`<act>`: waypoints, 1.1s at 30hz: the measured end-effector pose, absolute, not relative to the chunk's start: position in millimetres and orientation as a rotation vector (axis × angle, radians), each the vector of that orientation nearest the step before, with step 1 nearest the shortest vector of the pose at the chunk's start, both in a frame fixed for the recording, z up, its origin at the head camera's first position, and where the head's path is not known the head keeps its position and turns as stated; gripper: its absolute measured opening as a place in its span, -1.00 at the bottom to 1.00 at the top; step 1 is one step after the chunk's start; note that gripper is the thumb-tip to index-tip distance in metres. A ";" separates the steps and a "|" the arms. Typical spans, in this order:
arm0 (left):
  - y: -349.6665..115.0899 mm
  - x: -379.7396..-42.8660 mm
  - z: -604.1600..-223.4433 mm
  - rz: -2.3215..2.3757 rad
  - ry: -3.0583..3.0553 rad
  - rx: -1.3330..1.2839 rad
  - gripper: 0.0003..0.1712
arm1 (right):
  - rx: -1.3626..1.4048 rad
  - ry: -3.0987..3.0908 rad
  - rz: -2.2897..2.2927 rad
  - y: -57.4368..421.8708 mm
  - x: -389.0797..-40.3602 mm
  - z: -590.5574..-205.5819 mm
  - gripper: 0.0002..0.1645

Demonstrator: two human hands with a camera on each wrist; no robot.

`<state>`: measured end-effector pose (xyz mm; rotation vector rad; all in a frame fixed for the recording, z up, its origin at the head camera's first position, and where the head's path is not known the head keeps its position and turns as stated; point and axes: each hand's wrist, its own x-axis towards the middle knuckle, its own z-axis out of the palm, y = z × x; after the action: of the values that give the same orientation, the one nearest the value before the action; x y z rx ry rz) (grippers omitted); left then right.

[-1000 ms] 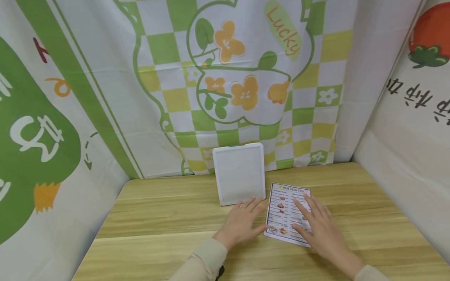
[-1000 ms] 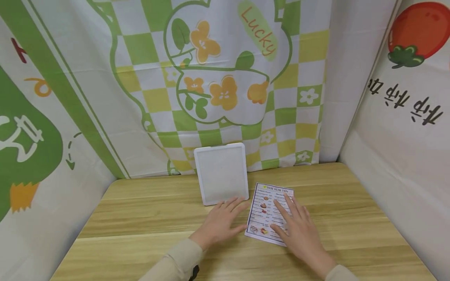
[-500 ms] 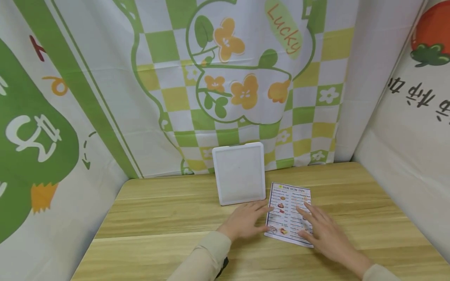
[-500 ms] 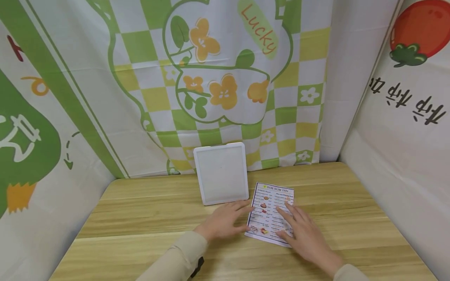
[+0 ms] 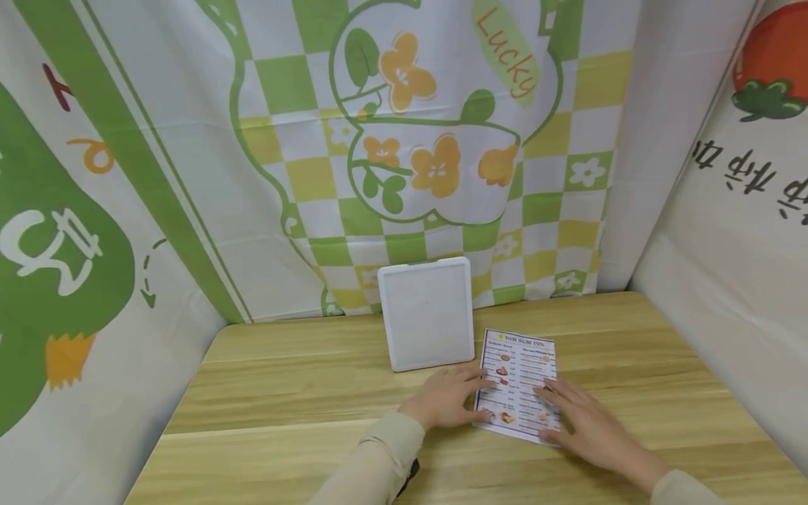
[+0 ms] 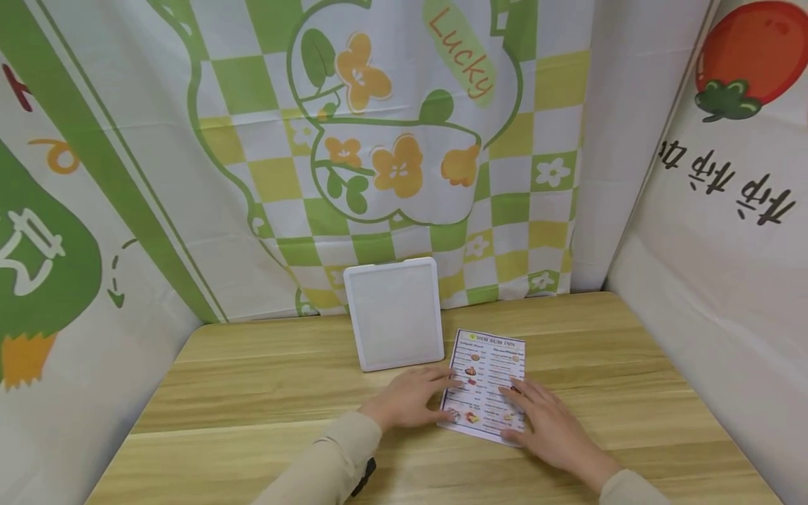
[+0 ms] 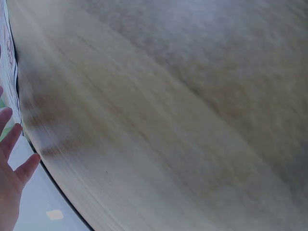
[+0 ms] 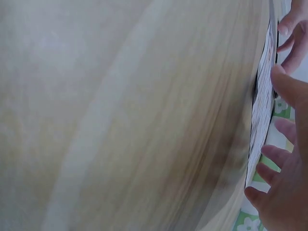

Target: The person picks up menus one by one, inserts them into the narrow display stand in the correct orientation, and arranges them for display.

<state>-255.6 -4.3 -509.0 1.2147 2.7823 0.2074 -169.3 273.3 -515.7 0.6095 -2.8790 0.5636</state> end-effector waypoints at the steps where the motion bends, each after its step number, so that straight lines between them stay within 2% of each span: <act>1: -3.5 -255.6 -509.1 0.208 2.778 1.208 -0.28 | 0.612 -2.887 0.567 274.1 -169.8 -516.0 -0.16; 11: 0.9 -257.0 -511.5 0.184 2.763 1.160 -0.17 | 0.635 -2.971 0.589 279.4 -174.4 -517.5 -0.09; 18: 3.6 -255.4 -510.4 0.200 2.782 1.156 -0.21 | 0.609 -2.967 0.571 277.8 -174.3 -516.8 -0.14; 24: 4.9 -254.4 -511.7 0.219 2.801 1.140 -0.26 | 0.509 -2.951 0.555 271.0 -175.0 -515.2 -0.20; 33: 7.8 -251.4 -511.1 0.232 2.820 1.098 -0.27 | 0.281 -2.891 0.702 264.9 -175.0 -514.9 -0.08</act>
<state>-251.4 7.8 -511.1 1.0985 2.8202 0.2319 -175.0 264.9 -514.9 0.2810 -2.8905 0.7018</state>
